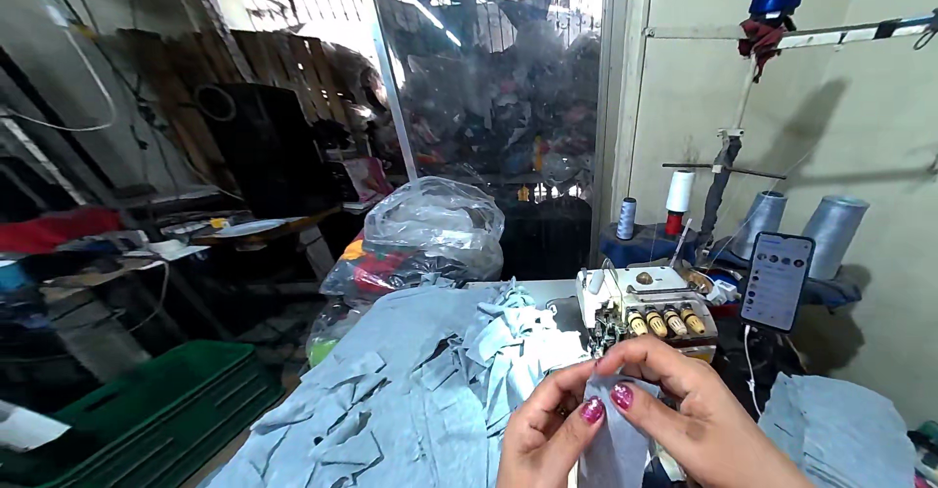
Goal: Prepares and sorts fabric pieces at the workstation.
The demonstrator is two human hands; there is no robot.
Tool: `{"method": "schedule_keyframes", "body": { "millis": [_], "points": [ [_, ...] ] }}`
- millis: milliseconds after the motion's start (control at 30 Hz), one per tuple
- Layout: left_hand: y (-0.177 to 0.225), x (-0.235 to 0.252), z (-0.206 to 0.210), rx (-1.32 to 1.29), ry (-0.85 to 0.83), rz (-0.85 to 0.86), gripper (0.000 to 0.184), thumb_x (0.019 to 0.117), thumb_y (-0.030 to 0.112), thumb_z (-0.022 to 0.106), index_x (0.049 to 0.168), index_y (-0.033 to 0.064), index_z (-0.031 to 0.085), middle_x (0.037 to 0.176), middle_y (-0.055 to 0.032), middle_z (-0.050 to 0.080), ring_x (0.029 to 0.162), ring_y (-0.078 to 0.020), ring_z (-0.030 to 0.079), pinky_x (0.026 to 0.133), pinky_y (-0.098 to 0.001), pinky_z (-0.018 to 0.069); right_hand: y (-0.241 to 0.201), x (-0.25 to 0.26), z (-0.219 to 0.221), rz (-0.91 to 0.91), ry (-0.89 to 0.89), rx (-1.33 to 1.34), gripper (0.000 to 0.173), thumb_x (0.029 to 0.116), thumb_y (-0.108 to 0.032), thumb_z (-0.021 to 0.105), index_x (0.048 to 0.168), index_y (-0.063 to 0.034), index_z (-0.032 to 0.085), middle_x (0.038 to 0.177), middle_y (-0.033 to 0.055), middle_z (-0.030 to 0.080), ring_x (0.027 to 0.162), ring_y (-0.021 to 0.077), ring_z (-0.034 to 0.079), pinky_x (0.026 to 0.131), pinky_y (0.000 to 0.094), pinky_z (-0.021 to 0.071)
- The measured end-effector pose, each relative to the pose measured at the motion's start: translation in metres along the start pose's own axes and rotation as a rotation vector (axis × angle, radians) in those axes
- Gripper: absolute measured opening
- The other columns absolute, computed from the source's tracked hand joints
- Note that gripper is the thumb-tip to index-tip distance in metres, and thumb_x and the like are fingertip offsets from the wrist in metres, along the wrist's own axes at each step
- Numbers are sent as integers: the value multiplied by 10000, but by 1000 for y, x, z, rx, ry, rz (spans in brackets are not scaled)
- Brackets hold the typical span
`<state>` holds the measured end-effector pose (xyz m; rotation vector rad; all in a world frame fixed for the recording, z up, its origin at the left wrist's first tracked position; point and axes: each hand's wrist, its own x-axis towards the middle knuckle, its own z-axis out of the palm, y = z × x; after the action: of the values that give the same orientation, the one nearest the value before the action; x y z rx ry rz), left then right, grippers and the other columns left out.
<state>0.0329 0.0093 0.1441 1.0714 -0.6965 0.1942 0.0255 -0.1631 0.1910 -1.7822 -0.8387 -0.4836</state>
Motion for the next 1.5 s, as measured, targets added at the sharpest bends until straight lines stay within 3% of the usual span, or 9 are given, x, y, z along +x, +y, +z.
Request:
{"method": "schedule_keyframes", "body": {
  "millis": [100, 233, 333, 467, 733, 1067, 1233, 1333, 1500],
  "points": [
    [-12, -10, -1, -58, -36, -243, 464, 940, 37, 628, 1369, -39, 467, 1109, 12, 694, 971, -76, 684, 882, -297, 581, 19, 4, -7, -8, 99, 3, 222, 978, -46, 538, 1004, -82, 756, 940, -49, 714, 848, -44, 629, 760, 131, 529],
    [-50, -11, -21, -8, 213, -554, 329, 981, 12, 528, 1306, -30, 549, 866, -33, 685, 751, -135, 690, 696, -333, 606, 84, -20, -7, 252, 337, -132, 273, 948, -31, 506, 964, -78, 774, 954, -15, 735, 868, 24, 664, 742, 202, 545],
    [-79, 7, -54, 429, 226, -523, 282, 971, 71, 577, 1243, 5, 613, 742, 26, 618, 628, -59, 580, 598, -246, 499, 125, -46, 14, 563, 379, -95, 251, 985, -41, 509, 1087, -22, 737, 1070, 58, 728, 852, 72, 669, 733, 264, 554],
    [-91, 35, -81, 954, 123, -560, 254, 959, 154, 633, 1182, 41, 676, 755, -26, 622, 667, -150, 577, 666, -380, 503, 141, -42, 38, 762, 486, -28, 218, 992, -58, 563, 1165, -18, 690, 921, 61, 704, 638, 79, 620, 571, 256, 525],
    [-119, 47, -110, 597, 263, -509, 174, 869, 6, 642, 1034, 45, 682, 699, 65, 607, 647, -28, 580, 643, -218, 494, 162, -28, 55, 696, 654, -41, 181, 946, -37, 624, 1120, 14, 637, 592, -16, 517, 443, 51, 490, 428, 226, 452],
    [-91, 84, -134, 483, 392, -533, 261, 1007, 22, 565, 1266, 9, 597, 1008, -90, 685, 840, -150, 650, 758, -344, 545, 141, -66, 66, 474, 660, -12, 232, 957, -7, 557, 1171, 85, 560, 735, -49, 601, 551, -31, 544, 496, 149, 481],
    [-19, 60, -179, 652, 388, -362, 638, 1004, 132, 574, 1579, 108, 299, 1611, -136, 358, 1371, -265, 497, 1074, -465, 456, 122, -87, 92, 326, 460, 50, 165, 976, -6, 570, 1130, 46, 599, 880, -29, 675, 673, -61, 598, 611, 134, 531],
    [-2, 7, -207, 631, 576, -343, 385, 988, 77, 535, 1369, 33, 552, 1355, -108, 602, 1134, -200, 635, 913, -386, 543, 124, -74, 114, 202, 159, -25, 163, 969, -41, 595, 1054, 30, 714, 913, 103, 712, 753, 61, 658, 685, 214, 569],
    [-10, -128, -177, 316, 826, -388, 206, 1002, 40, 414, 1086, 57, 601, 807, 54, 712, 654, -61, 672, 625, -244, 585, 125, -36, 147, 5, -47, -28, 189, 991, -91, 576, 1055, -81, 753, 931, 63, 706, 810, 70, 662, 712, 194, 563]
  ]
}}
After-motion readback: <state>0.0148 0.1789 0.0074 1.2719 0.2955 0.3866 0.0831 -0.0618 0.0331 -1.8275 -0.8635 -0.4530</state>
